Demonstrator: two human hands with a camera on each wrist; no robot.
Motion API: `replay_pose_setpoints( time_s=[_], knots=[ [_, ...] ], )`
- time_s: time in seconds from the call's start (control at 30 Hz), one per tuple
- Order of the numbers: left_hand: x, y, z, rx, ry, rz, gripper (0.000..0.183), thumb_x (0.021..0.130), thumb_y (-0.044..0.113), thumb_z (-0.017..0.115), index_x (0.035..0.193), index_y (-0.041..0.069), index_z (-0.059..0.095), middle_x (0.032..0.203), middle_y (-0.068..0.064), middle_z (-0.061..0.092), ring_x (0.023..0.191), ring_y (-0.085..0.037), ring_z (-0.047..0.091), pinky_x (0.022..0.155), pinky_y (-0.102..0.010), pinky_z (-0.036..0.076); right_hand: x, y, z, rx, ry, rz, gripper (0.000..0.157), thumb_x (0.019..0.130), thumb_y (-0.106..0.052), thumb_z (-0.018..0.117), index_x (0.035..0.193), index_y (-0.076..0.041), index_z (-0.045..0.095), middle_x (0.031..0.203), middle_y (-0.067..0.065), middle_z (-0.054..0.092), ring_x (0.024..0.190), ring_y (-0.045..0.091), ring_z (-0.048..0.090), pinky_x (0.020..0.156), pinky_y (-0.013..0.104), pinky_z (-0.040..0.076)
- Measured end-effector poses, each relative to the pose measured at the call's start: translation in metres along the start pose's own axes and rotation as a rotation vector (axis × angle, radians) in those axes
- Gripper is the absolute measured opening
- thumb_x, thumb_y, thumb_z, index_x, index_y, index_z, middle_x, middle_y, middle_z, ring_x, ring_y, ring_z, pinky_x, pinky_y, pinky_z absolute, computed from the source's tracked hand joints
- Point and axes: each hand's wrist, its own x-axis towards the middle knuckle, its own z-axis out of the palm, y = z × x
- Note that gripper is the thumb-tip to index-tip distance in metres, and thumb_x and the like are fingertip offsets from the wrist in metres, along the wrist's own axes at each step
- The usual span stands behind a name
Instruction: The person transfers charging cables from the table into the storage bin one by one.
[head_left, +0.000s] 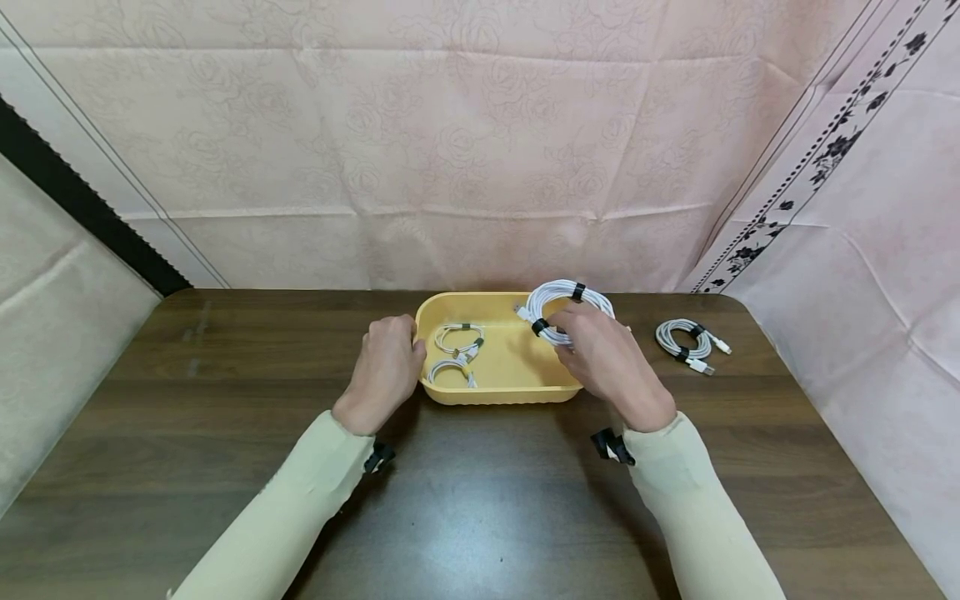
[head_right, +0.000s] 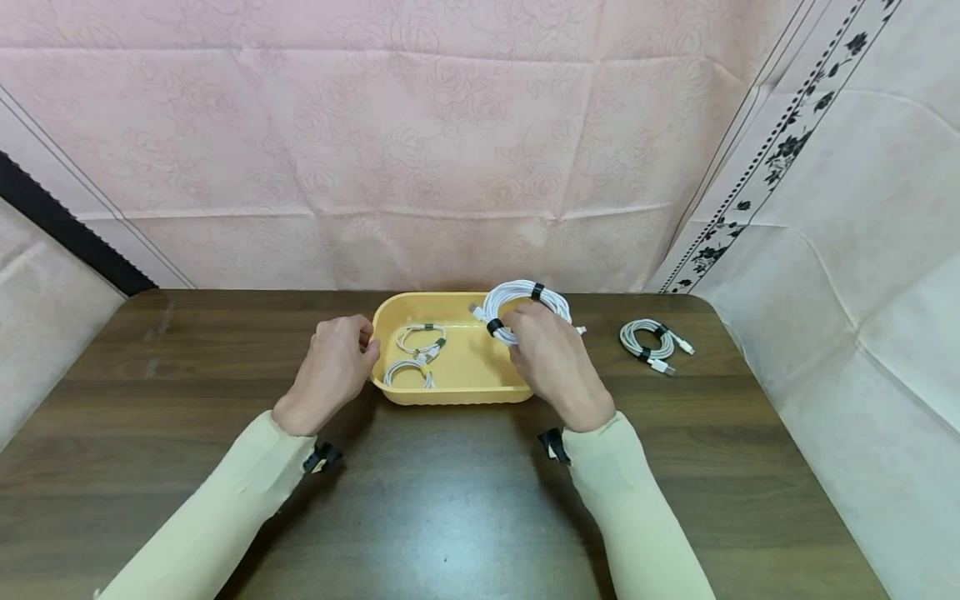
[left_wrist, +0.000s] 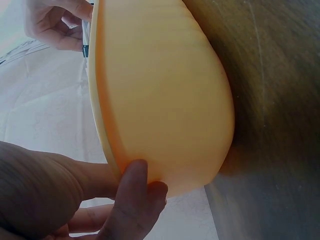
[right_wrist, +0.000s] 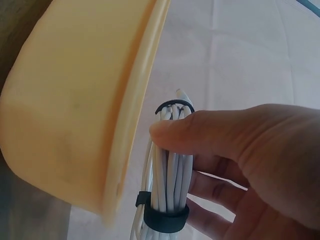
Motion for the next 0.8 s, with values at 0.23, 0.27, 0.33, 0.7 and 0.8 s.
replay_pose_setpoints(
  time_s=[0.23,0.27,0.33,0.7,0.8],
  knots=[
    [0.000,0.001,0.000,-0.001,-0.008,-0.013,0.013,0.096,0.007,0.062,0.085,0.001,0.065,0.082,-0.012,0.065,0.077,-0.023,0.064,0.065,-0.038,0.054,0.001,-0.003,0.005,-0.008,0.004,-0.041,0.020,0.083,0.003,0.072,0.077,-0.012,0.060,0.087,0.002,0.058,0.079,0.021,0.051,0.066,0.035,0.043],
    [0.000,0.001,0.000,-0.001,-0.008,-0.015,0.013,0.096,0.007,0.062,0.085,0.001,0.065,0.082,-0.012,0.064,0.076,-0.023,0.064,0.065,-0.038,0.054,0.001,-0.004,0.005,-0.007,0.006,-0.046,0.020,0.083,0.003,0.071,0.078,-0.012,0.060,0.087,0.002,0.058,0.080,0.021,0.051,0.067,0.035,0.043],
    [0.000,0.000,0.000,0.001,-0.008,-0.017,0.014,0.097,0.007,0.061,0.084,0.001,0.065,0.082,-0.012,0.064,0.076,-0.022,0.063,0.064,-0.038,0.054,0.001,-0.005,0.006,-0.005,0.011,-0.055,0.018,0.083,0.003,0.072,0.080,-0.012,0.062,0.089,0.002,0.060,0.081,0.021,0.052,0.069,0.035,0.044],
    [0.000,0.001,0.000,0.004,-0.003,-0.010,0.017,0.096,0.005,0.061,0.080,0.002,0.062,0.078,-0.011,0.061,0.073,-0.021,0.061,0.062,-0.035,0.051,0.002,-0.010,0.009,-0.003,-0.006,-0.086,0.015,0.083,0.005,0.070,0.086,-0.010,0.066,0.092,0.003,0.064,0.085,0.020,0.054,0.073,0.036,0.047],
    [0.000,0.000,0.000,0.004,-0.002,-0.008,0.016,0.096,0.005,0.061,0.080,0.002,0.063,0.078,-0.011,0.061,0.074,-0.022,0.061,0.062,-0.036,0.051,0.003,-0.012,0.011,-0.010,-0.005,-0.096,0.015,0.083,0.004,0.072,0.092,-0.008,0.069,0.094,0.002,0.066,0.087,0.020,0.057,0.075,0.036,0.050]
  ],
)
